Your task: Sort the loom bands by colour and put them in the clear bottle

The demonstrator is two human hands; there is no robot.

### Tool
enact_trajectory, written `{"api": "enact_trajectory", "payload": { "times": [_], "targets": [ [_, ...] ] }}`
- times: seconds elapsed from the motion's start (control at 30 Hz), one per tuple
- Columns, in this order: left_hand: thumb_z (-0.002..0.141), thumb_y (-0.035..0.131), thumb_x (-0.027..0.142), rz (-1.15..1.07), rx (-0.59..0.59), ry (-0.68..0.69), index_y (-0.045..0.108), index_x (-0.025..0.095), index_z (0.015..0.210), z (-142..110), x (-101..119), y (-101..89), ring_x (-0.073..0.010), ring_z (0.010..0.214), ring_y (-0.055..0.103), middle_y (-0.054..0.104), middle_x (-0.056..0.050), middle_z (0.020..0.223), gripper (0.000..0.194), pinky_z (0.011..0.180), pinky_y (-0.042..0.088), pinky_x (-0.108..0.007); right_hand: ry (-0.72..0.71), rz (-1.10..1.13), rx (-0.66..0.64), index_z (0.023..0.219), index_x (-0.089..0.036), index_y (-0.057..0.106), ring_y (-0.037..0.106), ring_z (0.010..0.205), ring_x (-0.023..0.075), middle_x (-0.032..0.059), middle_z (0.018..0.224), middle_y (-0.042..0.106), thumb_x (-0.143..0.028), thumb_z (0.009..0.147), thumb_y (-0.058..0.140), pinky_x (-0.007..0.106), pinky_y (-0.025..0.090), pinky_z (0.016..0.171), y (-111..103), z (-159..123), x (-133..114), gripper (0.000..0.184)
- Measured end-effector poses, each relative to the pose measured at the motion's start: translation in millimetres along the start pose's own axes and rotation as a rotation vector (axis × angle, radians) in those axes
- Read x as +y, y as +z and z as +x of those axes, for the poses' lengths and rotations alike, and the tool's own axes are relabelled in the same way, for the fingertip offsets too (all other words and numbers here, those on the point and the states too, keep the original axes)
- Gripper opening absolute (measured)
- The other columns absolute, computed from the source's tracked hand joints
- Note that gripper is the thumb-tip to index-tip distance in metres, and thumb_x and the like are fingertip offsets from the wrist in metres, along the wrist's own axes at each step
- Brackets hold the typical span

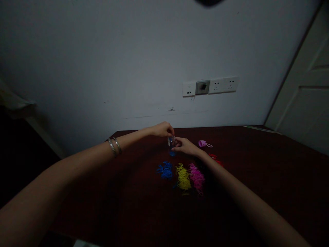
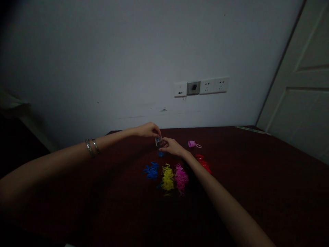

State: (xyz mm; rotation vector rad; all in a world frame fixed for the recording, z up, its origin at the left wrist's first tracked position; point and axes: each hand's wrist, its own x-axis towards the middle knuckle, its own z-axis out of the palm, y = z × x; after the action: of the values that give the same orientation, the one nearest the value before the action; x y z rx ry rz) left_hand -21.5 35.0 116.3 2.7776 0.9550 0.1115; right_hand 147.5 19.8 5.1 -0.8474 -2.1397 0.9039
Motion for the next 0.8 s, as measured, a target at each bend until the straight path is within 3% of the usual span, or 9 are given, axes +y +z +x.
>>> {"api": "enact_trajectory", "payload": {
  "times": [0.4,0.8],
  "targets": [
    [0.072,0.05,0.012,-0.078,0.139,-0.07,0.066,0.01,0.09,-7.8,4.6,-1.7,-0.0103,0.074,0.058,0.067,-0.005,0.083,0.024,0.069,0.042,-0.021,0.013,0.001,0.004,0.088,-0.015,0.056,0.053,0.063,0.0105,-0.0002,0.073,0.057,-0.025,0.064,0.065,0.023,0.044,0.06,-0.8,-1.4,-4.1,0.027],
    [0.068,0.052,0.008,-0.172,0.117,-0.084,0.065,0.01,0.088,-5.5,-0.5,7.8,-0.0091,0.067,0.056,0.066,-0.004,0.076,0.024,0.062,0.042,-0.021,-0.014,-0.013,0.009,0.094,-0.015,0.056,0.055,0.067,0.0125,0.0019,0.077,0.06,-0.027,0.064,0.065,0.025,0.045,0.063,-0.6,0.1,1.1,0.033]
  ]
}}
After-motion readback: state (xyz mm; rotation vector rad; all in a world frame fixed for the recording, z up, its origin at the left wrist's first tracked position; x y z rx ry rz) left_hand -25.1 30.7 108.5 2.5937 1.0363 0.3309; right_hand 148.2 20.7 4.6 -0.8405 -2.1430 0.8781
